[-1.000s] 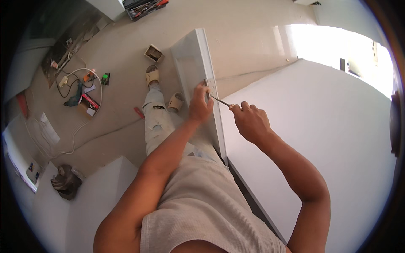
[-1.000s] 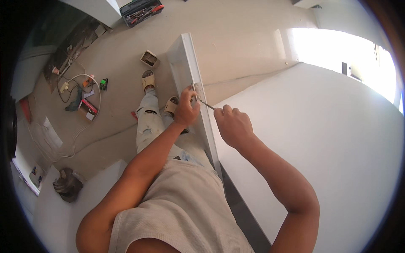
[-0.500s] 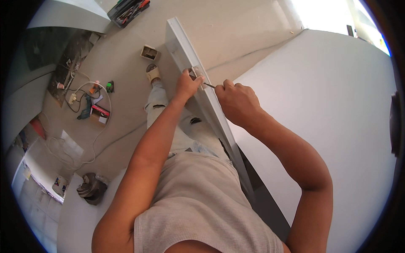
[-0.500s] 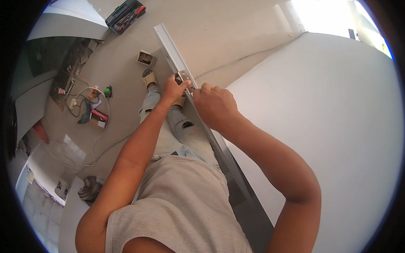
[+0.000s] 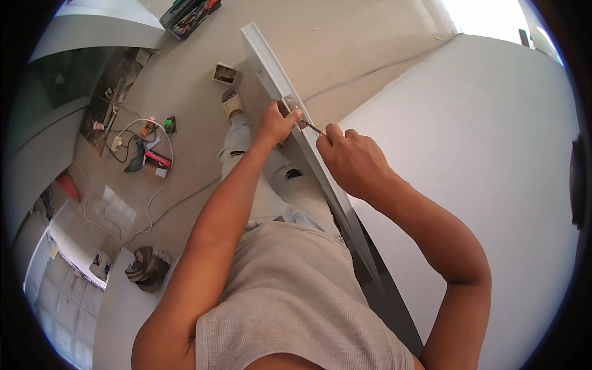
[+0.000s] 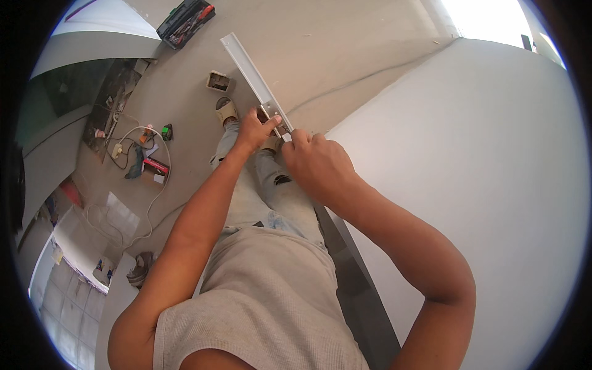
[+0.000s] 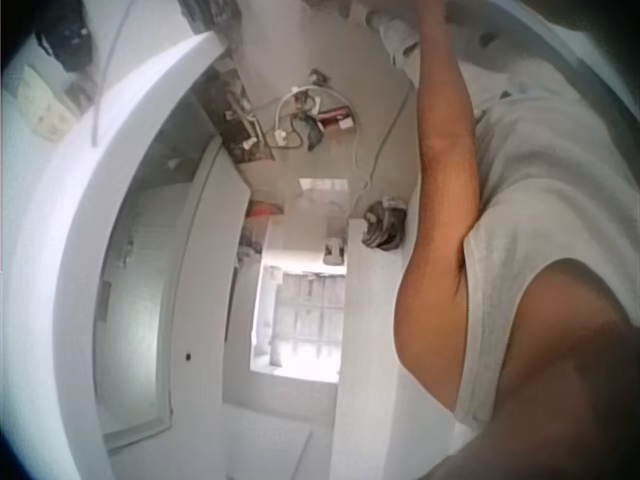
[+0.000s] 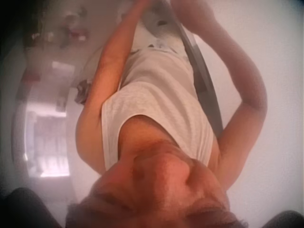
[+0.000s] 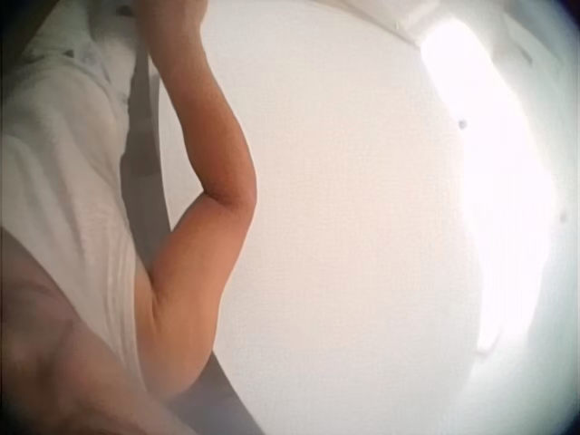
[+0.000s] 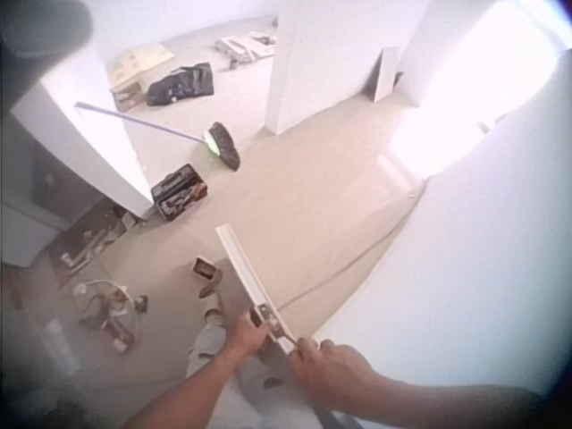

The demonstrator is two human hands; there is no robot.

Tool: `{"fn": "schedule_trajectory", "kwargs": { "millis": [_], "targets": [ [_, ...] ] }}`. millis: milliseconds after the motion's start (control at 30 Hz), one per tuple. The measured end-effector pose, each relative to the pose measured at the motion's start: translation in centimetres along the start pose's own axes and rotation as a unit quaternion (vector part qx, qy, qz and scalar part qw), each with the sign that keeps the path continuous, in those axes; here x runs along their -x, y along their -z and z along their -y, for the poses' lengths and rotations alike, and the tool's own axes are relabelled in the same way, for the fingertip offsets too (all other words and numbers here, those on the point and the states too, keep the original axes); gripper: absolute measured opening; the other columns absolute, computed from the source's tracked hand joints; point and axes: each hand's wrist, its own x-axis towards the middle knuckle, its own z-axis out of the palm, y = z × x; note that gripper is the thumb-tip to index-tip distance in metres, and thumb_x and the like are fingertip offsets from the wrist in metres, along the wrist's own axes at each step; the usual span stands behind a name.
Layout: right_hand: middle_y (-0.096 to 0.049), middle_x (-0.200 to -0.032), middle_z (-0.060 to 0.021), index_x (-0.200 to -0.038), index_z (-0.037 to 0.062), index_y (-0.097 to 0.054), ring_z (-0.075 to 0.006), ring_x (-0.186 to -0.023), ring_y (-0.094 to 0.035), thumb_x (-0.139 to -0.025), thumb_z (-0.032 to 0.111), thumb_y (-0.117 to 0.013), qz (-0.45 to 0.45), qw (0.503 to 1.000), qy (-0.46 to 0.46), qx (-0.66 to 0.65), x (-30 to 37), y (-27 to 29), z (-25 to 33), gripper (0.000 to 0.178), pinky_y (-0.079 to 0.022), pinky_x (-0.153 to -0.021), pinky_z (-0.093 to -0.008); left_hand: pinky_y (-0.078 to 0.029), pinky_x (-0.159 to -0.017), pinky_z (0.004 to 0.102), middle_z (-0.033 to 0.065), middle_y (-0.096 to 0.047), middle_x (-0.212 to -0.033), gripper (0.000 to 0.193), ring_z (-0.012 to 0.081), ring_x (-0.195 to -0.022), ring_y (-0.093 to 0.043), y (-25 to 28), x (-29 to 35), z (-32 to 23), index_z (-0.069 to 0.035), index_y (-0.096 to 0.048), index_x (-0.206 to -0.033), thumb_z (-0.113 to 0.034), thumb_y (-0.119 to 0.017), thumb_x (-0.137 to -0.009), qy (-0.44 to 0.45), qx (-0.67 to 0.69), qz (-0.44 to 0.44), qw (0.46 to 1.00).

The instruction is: The person installs metal hinges onto a white door panel. They position the hinges, align them with pre-drilled holes, and secure them using a screwdriver and screws. The person repeatedly checks alignment and tightens the screws to complete the installation.

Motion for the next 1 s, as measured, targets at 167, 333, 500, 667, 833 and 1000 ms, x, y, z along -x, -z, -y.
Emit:
{"fn": "schedule_trajectory", "kwargs": {
  "millis": [167,333,500,667,833,1000],
  "targets": [
    [-0.058,-0.094,-0.0147,-0.101,-0.0032,-0.057,-0.027,-0.071,-0.066,-0.082,0.0,-0.059,0.011,1.0,-0.02,-0.019,-0.1,0.6,0.0,0.019,-0.056,-0.061,-0.038,-0.061,-0.071,0.0323,0.0134,-0.064,-0.102,0.05,0.0202,-0.088,-0.068,0.1,-0.2,0.1,0.006,-0.054,-0.113,-0.026,-0.079,-0.084,0.01,0.047,0.026,0.998],
    [-0.057,-0.094,-0.0145,-0.101,-0.0032,-0.057,-0.0267,-0.072,-0.066,-0.081,-0.001,-0.059,-0.008,0.999,-0.028,-0.033,-0.1,0.4,-0.2,0.019,-0.056,-0.06,-0.0377,-0.062,-0.072,0.0323,0.0111,-0.063,-0.102,0.048,0.0191,-0.089,-0.067,0.8,0.1,-1.2,0.005,-0.054,-0.114,-0.024,-0.078,-0.085,0.045,0.08,0.071,0.993],
    [-0.057,-0.093,-0.0145,-0.1,-0.0029,-0.057,-0.0261,-0.073,-0.066,-0.081,0.0,-0.059,-0.008,0.998,-0.031,-0.046,-0.2,0.3,-0.3,0.019,-0.055,-0.059,-0.0371,-0.062,-0.071,0.0318,0.01,-0.062,-0.101,0.048,0.0177,-0.088,-0.067,0.8,0.1,-0.7,0.004,-0.053,-0.114,-0.025,-0.078,-0.085,0.035,0.109,0.082,0.99],
    [-0.056,-0.089,-0.0134,-0.09,0.0001,-0.058,-0.0257,-0.07,-0.065,-0.079,0.006,-0.063,-0.052,0.997,-0.021,-0.045,-0.1,-0.2,-0.2,0.013,-0.055,-0.055,-0.0357,-0.062,-0.07,0.0306,0.0106,-0.063,-0.101,0.051,0.0169,-0.088,-0.067,1.1,-0.3,0.2,0.004,-0.052,-0.114,-0.027,-0.08,-0.084,0.007,0.079,0.075,0.994],
    [-0.057,-0.093,-0.0139,-0.097,-0.0018,-0.058,-0.025,-0.07,-0.064,-0.078,0.003,-0.062,-0.035,0.998,-0.033,-0.048,-0.2,0.1,-0.1,0.02,-0.054,-0.056,-0.0354,-0.054,-0.072,0.0326,0.011,-0.068,-0.086,0.053,0.0187,-0.08,-0.065,1.4,0.6,-1.2,0.003,-0.059,-0.108,-0.034,-0.084,-0.078,0.074,0.136,0.082,0.985],
    [-0.056,-0.088,-0.0136,-0.087,0.0005,-0.058,-0.0244,-0.068,-0.064,-0.077,0.007,-0.064,-0.057,0.997,-0.026,-0.044,-0.3,-0.1,-0.2,0.013,-0.054,-0.054,-0.0346,-0.053,-0.082,0.0327,0.0116,-0.069,-0.095,0.054,0.0181,-0.087,-0.066,1.0,0.0,0.0,0.005,-0.061,-0.109,-0.032,-0.084,-0.077,0.04,0.136,0.073,0.987]
  ]
}}
